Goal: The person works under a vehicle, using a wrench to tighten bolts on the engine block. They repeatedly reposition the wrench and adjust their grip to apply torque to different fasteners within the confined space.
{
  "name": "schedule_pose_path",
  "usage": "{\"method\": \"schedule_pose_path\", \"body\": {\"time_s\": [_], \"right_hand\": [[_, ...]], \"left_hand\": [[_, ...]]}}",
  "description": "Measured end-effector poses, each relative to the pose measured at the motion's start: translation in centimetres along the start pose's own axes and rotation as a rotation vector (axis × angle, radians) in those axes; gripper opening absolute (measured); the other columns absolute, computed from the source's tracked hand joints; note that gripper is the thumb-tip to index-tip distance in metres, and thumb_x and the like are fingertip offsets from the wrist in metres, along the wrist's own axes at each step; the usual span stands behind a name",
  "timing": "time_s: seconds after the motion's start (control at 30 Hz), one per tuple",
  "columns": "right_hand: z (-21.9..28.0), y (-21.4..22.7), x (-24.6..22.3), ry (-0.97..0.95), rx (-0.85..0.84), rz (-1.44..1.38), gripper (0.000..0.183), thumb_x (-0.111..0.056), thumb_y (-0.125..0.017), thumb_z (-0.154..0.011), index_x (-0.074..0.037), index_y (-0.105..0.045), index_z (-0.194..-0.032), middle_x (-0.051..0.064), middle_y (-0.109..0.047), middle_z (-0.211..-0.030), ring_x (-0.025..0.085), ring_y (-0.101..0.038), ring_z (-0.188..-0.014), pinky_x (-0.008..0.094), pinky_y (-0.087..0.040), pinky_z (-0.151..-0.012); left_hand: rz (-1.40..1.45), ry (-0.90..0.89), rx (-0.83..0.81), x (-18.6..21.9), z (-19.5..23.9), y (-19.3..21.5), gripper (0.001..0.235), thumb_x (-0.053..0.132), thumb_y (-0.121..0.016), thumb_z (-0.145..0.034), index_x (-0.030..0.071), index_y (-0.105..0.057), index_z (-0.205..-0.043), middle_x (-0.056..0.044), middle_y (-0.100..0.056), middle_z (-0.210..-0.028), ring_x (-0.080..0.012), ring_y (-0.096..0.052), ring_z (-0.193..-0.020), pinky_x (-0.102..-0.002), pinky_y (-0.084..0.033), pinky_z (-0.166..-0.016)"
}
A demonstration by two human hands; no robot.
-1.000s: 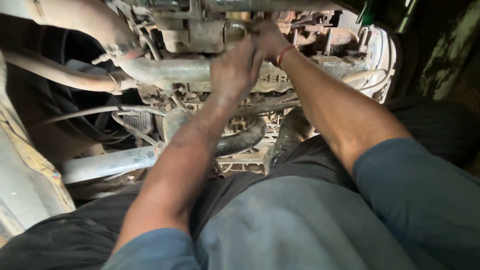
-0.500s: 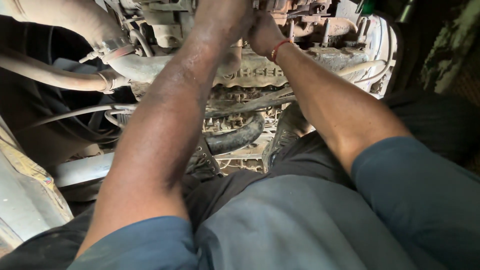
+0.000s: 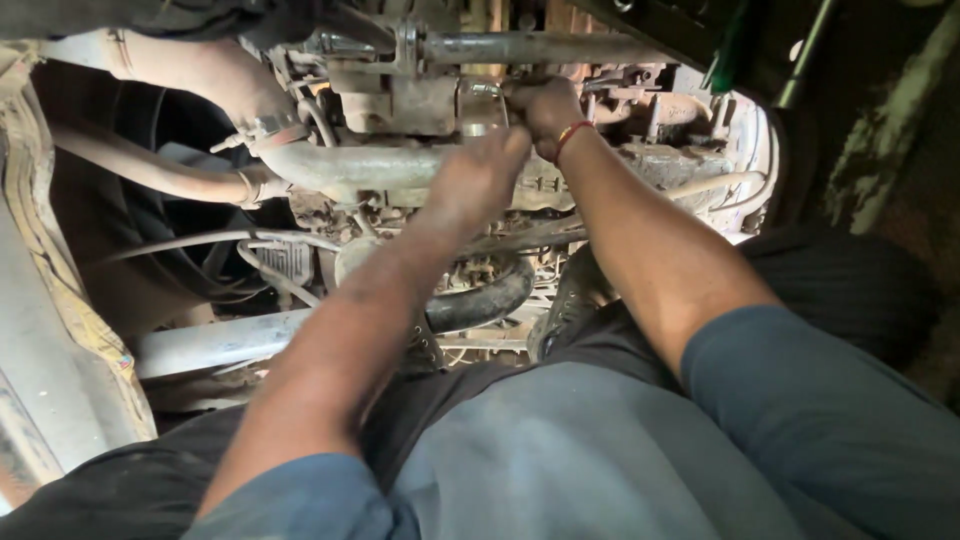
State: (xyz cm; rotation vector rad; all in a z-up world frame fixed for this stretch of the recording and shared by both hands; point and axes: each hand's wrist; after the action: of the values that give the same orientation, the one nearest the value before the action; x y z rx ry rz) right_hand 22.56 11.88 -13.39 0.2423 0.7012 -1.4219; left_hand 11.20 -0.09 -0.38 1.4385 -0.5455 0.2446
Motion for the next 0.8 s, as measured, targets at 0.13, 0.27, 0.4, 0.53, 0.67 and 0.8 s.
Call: {"method": "schedule_pose_path", "body": {"time_s": [0.13,0.27,0.4,0.53,0.67,0.8], "right_hand": [[1.4,-0.2,1.1,0.139,-0.005,0.198,0.024,-0.006,-0.07,-0.088,0.001,-0.076,-0.11,0.007,-0.076,-0.09,0.014,-0.068,-0.068,0.029,-0.056,-0.058],[1.5,0.0,1.5,0.427,-0.047,0.465,0.026,-0.005,-0.071,-0.086,-0.001,-0.078,-0.111,0.01,-0.08,-0.098,0.015,-0.071,-0.079,0.031,-0.058,-0.07],[1.5,0.3,1.6,0.652,-0.105,0.786,0.026,-0.011,-0.068,-0.088,-0.003,-0.078,-0.111,0.02,-0.076,-0.096,0.028,-0.073,-0.082,0.037,-0.057,-0.076],[1.4,1.2,0.6,0.623,-0.145,1.004,0.026,-0.017,-0.065,-0.09,-0.005,-0.076,-0.11,0.026,-0.07,-0.089,0.038,-0.069,-0.079,0.041,-0.055,-0.075],[1.0,1.0,0.9,0.636,-0.198,1.02,0.025,-0.014,-0.063,-0.091,-0.003,-0.076,-0.108,0.026,-0.071,-0.088,0.037,-0.069,-0.08,0.042,-0.055,-0.074],[0.3,1.1,0.1,0.663,-0.213,1.023,0.029,-0.01,-0.062,-0.09,-0.001,-0.076,-0.113,0.025,-0.071,-0.085,0.031,-0.069,-0.075,0.038,-0.056,-0.072]], "left_hand": [[-0.108,0.003,-0.153,0.8,3.5,-2.3,0.031,0.002,-0.062,-0.082,0.008,-0.058,-0.113,-0.019,-0.061,-0.104,-0.0365,-0.065,-0.094,-0.047,-0.057,-0.077],[-0.271,-0.004,-0.185,1.2,4.0,-4.1,0.033,0.008,-0.06,-0.084,0.007,-0.064,-0.117,-0.019,-0.063,-0.106,-0.0356,-0.066,-0.097,-0.046,-0.058,-0.084],[-0.167,0.155,-0.466,1.4,4.3,-5.6,0.031,0.01,-0.053,-0.098,0.002,-0.063,-0.125,-0.021,-0.069,-0.1,-0.0367,-0.071,-0.088,-0.05,-0.058,-0.075],[-0.078,0.181,-0.375,0.9,4.0,-6.5,0.023,0.017,-0.053,-0.101,0.001,-0.07,-0.103,-0.023,-0.071,-0.097,-0.0379,-0.072,-0.083,-0.049,-0.059,-0.072],[-0.068,0.166,-0.452,0.9,4.0,-5.0,0.021,0.014,-0.054,-0.096,0.003,-0.071,-0.101,-0.021,-0.072,-0.098,-0.0373,-0.072,-0.088,-0.05,-0.058,-0.076],[-0.185,0.015,-0.467,1.4,1.5,-1.1,0.017,0.01,-0.059,-0.091,0.007,-0.072,-0.099,-0.015,-0.074,-0.102,-0.031,-0.073,-0.095,-0.045,-0.058,-0.092]]}}
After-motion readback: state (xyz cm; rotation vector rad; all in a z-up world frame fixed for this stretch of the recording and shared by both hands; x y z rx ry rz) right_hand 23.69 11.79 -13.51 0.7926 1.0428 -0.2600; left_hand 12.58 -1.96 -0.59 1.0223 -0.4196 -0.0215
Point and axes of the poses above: each hand's wrist, its own z-axis away from the middle knuckle, its own y-axis out of the back of the hand, x = y × z
